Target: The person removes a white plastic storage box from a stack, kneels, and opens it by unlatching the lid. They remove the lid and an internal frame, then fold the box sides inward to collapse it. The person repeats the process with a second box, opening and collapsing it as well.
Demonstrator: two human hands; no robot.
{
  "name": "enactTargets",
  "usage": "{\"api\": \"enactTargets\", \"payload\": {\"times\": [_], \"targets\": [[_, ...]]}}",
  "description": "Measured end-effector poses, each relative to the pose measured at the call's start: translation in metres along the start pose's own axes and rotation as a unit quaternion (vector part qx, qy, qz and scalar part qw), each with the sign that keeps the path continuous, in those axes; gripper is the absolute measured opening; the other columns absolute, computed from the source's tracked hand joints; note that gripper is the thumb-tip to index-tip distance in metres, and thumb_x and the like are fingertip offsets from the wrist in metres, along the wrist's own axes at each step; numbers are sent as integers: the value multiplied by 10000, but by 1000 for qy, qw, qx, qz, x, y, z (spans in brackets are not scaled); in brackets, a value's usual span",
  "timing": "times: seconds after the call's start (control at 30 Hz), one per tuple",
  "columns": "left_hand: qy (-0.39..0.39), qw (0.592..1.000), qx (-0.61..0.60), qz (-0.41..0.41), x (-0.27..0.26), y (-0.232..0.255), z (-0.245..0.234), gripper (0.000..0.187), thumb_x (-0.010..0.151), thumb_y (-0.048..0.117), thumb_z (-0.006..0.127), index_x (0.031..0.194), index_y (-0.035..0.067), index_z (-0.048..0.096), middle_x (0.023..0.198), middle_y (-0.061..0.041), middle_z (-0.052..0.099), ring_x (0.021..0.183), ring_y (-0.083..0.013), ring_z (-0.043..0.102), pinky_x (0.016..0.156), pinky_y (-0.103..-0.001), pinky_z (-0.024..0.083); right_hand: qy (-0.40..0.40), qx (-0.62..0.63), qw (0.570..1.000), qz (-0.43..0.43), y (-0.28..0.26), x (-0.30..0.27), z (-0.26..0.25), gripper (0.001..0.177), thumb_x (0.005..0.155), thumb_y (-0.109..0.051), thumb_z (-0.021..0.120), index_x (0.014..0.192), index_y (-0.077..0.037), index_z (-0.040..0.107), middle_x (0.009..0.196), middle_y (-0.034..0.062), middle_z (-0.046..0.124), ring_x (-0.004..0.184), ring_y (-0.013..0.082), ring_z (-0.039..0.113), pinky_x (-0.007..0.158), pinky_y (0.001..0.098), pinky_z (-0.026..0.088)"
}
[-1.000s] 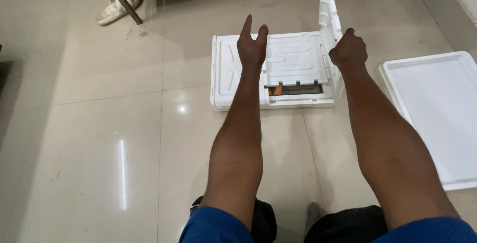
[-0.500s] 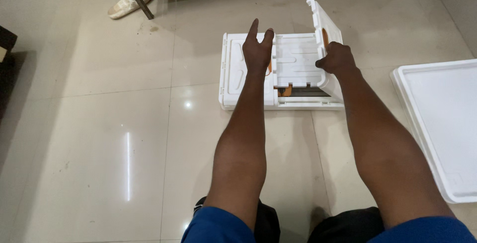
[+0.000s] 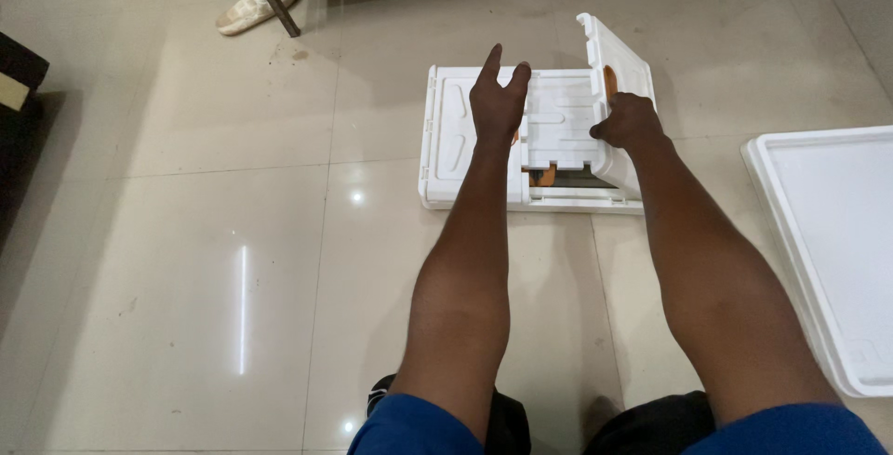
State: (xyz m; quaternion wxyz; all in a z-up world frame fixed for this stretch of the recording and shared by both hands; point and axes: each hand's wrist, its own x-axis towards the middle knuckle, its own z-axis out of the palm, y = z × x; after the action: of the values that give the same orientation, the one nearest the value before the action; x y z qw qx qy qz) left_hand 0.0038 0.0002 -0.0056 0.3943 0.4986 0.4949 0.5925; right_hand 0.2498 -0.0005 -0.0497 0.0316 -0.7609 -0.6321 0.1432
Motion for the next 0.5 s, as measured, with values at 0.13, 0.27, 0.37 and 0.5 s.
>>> {"api": "enactTargets", "payload": {"times": [0.13,0.27,0.37,0.5], "targets": [[8,1000,20,11,0,-2,-1,716,885,315,712,1478,-27,503,1471,-251,576,1394,-357,537,1152,-404,427,-9,5,1000,13,0,4,2,727,740,-390,898,1298,6,651,1206,212,708,1111,343,689,996,421,546],[6,999,35,-4,2,-6,-3,714,874,328,704,1477,-3,512,1480,-244,573,1413,-357,526,1163,-405,421,-14,-15,1000,-12,2,8,8,743,738,-426,900,1282,15,653,1244,218,693,1178,367,653,1025,425,531],[20,998,49,34,3,-8,-3,688,894,311,743,1462,-19,540,1371,-246,637,1269,-324,599,1065,-390,469,-34,-19,998,-45,0,11,15,788,737,-414,898,1347,-10,606,1234,207,695,1143,351,664,990,428,544],[3,997,49,-56,1,-10,-4,738,836,331,719,1477,8,545,742,-130,662,655,-163,558,823,-298,561,-169,21,985,-13,-8,6,28,785,753,-308,856,1445,-112,541,1115,160,758,950,281,772,879,406,611]]}}
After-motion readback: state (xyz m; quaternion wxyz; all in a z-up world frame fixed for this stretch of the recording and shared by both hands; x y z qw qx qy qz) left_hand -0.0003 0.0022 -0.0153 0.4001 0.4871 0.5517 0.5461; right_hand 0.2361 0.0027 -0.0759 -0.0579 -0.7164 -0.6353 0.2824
